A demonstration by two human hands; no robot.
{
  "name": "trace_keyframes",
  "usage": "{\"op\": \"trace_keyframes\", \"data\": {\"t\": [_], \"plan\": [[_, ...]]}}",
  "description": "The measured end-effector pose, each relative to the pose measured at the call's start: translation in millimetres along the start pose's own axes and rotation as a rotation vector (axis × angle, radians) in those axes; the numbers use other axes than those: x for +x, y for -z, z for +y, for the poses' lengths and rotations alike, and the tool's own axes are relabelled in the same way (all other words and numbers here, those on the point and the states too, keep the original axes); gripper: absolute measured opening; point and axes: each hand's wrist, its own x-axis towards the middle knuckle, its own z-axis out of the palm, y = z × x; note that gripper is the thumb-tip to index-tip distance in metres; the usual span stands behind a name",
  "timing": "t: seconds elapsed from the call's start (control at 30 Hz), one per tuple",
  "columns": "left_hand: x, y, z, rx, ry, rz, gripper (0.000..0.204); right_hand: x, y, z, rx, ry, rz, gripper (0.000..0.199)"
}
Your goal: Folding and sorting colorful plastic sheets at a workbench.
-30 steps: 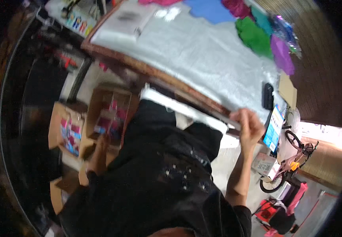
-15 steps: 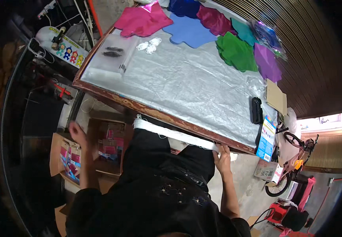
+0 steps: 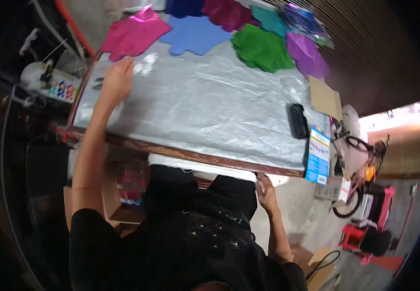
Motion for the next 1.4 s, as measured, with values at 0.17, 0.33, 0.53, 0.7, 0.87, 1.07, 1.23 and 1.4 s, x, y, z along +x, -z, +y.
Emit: {"op": "trace_keyframes", "data": {"t": [0.17,0.33,0.53,0.7,0.87,1.07,1.23,1.4], "plan": [[25.2,1.9,23.4,-0.161,0.162,-0.265,0.027,-10.3,1.6,9.7,-0.129,-0.070,0.044,0.040],[67.9,-6.2,-20.1,0.058,-0.217,-0.109,0.027,-7.7,0.1,10.9,-0.364,-0.122,-0.092,0.041],[78.6,-38.7,-49.2,0.166,-0.169,-0.197,0.026,20.7,53.6,-99.9,-0.422,-0.198,-0.465,0.038],[82.9,-48.7,-65.5,0.093,-0.130,-0.120,0.024,47.5,87.8,-157.5,0.030,0.003,-0.594,0.028],[82.7,-31.4,-53.8,-0.060,0.126,-0.120,0.022,100.9,104.5,-206.8,0.391,0.147,-0.594,0.023],[79.6,-51.4,-59.3,-0.439,0.288,-0.109,0.023,173.8,84.9,-250.4,0.304,0.168,-0.499,0.023],[82.5,-39.7,-51.4,-0.449,0.433,-0.134,0.026,243.7,29.5,-281.0,0.018,0.535,-0.229,0.029],[75.1,-43.3,-73.5,-0.513,0.331,-0.046,0.021,344.9,-56.5,-324.8,-0.136,0.726,-0.301,0.043]]}}
